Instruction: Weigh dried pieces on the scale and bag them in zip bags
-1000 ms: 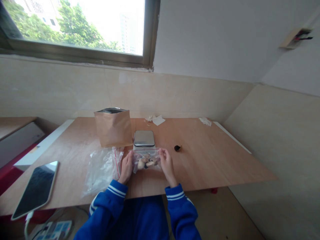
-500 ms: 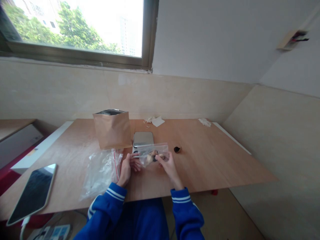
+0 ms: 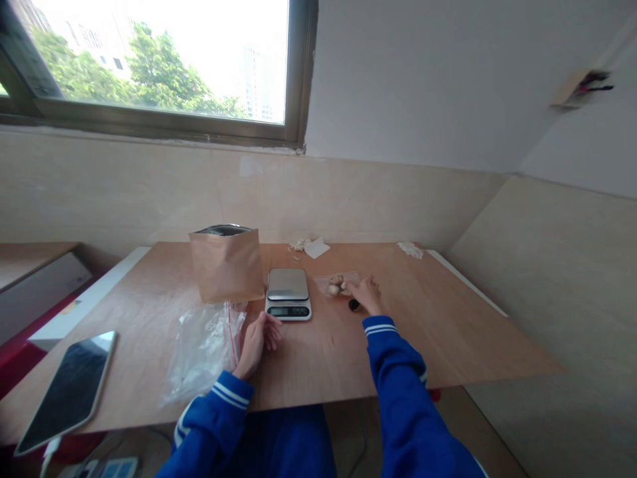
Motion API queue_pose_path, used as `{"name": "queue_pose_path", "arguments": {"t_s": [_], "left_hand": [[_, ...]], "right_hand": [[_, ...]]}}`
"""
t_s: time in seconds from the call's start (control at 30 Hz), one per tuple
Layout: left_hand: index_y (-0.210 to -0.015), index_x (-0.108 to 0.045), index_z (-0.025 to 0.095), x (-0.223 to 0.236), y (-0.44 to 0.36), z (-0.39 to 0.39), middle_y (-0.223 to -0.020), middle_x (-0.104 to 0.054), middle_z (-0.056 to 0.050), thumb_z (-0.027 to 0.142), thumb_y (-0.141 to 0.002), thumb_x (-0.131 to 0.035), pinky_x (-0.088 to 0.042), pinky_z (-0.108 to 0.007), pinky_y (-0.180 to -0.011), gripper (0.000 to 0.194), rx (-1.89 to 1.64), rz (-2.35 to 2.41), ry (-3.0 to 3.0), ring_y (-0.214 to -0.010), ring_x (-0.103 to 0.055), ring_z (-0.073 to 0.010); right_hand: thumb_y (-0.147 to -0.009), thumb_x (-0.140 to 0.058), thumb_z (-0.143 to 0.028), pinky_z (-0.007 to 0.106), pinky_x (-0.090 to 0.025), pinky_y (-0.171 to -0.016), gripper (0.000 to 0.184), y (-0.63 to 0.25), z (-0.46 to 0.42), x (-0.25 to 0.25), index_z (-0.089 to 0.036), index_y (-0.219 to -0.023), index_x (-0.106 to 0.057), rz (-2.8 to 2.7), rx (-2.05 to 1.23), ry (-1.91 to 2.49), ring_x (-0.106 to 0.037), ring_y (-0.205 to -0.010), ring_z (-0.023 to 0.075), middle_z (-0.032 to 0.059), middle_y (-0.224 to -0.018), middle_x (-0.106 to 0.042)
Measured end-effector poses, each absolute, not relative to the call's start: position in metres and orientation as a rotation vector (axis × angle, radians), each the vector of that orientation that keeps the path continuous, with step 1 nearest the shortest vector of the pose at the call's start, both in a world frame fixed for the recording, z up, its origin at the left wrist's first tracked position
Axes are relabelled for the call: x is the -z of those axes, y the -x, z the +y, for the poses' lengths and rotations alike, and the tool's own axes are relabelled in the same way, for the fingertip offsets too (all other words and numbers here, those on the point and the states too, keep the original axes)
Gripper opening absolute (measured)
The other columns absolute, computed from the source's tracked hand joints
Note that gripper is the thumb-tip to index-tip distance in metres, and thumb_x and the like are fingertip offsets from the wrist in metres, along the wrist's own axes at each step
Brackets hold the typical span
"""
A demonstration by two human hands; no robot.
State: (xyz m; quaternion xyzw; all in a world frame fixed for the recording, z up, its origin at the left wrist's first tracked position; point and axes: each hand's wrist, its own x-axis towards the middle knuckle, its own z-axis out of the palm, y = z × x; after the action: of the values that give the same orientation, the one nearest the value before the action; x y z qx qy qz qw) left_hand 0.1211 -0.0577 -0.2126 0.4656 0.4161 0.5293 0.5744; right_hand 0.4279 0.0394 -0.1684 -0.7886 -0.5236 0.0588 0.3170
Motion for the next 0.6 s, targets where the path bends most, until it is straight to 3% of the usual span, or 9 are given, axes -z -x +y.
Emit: {"name": "queue_pose_path", "arguments": {"t_s": [0.1, 0.17, 0.27, 0.4, 0.6], "left_hand": [[-0.078, -0.063, 0.012, 0.211, -0.122, -0.058, -0.055, -0.062, -0.004, 0.072, -0.086, -0.038, -0.03, -0.019, -0.038, 0.066, -1.234, 0.99, -1.113, -0.039, -0.05, -0.0095], [-0.077, -0.063, 0.012, 0.211, -0.123, -0.059, -0.055, -0.061, -0.004, 0.071, -0.087, -0.037, -0.031, -0.02, -0.038, 0.065, -1.228, 1.011, -1.132, -0.039, -0.05, -0.0093], [-0.077, -0.063, 0.012, 0.215, -0.124, -0.059, -0.054, -0.061, -0.003, 0.069, -0.089, -0.036, -0.03, -0.02, -0.038, 0.064, -1.208, 1.032, -1.167, -0.039, -0.049, -0.0093], [-0.077, -0.063, 0.012, 0.218, -0.124, -0.058, -0.054, -0.06, -0.003, 0.067, -0.091, -0.035, -0.03, -0.02, -0.039, 0.062, -1.19, 1.049, -1.22, -0.04, -0.049, -0.0096], [-0.076, -0.063, 0.012, 0.219, -0.125, -0.056, -0.054, -0.06, -0.003, 0.068, -0.09, -0.035, -0.032, -0.021, -0.039, 0.064, -1.19, 1.065, -1.207, -0.04, -0.049, -0.01]], "right_hand": [[-0.081, -0.059, -0.053, 0.052, -0.04, -0.098, 0.074, -0.432, 0.024, 0.189, -0.001, -0.131, -0.045, -1.413, -0.051, 2.158, -0.046, -0.126, 0.0446, 0.0324, -0.131, -0.051], [-0.078, -0.062, -0.049, 0.051, -0.039, -0.1, 0.068, -0.431, 0.01, 0.206, -0.003, -0.126, -0.048, -1.459, -0.013, 2.117, -0.047, -0.124, 0.0427, 0.0298, -0.127, -0.054], [-0.071, -0.065, -0.033, 0.049, -0.041, -0.098, 0.047, -0.426, -0.007, 0.23, -0.01, -0.111, -0.055, -1.513, 0.009, 2.011, -0.054, -0.114, 0.0384, 0.0236, -0.115, -0.058], [-0.07, -0.053, -0.018, 0.045, -0.048, -0.088, 0.013, -0.421, -0.011, 0.238, -0.019, -0.082, -0.057, -1.585, -0.058, 1.794, -0.061, -0.091, 0.029, 0.0135, -0.095, -0.061], [-0.07, -0.043, -0.008, 0.035, -0.049, -0.079, 0.019, -0.393, 0.013, 0.211, -0.02, -0.078, -0.056, -1.77, -0.187, 1.676, -0.061, -0.079, 0.021, 0.0052, -0.081, -0.063]]}}
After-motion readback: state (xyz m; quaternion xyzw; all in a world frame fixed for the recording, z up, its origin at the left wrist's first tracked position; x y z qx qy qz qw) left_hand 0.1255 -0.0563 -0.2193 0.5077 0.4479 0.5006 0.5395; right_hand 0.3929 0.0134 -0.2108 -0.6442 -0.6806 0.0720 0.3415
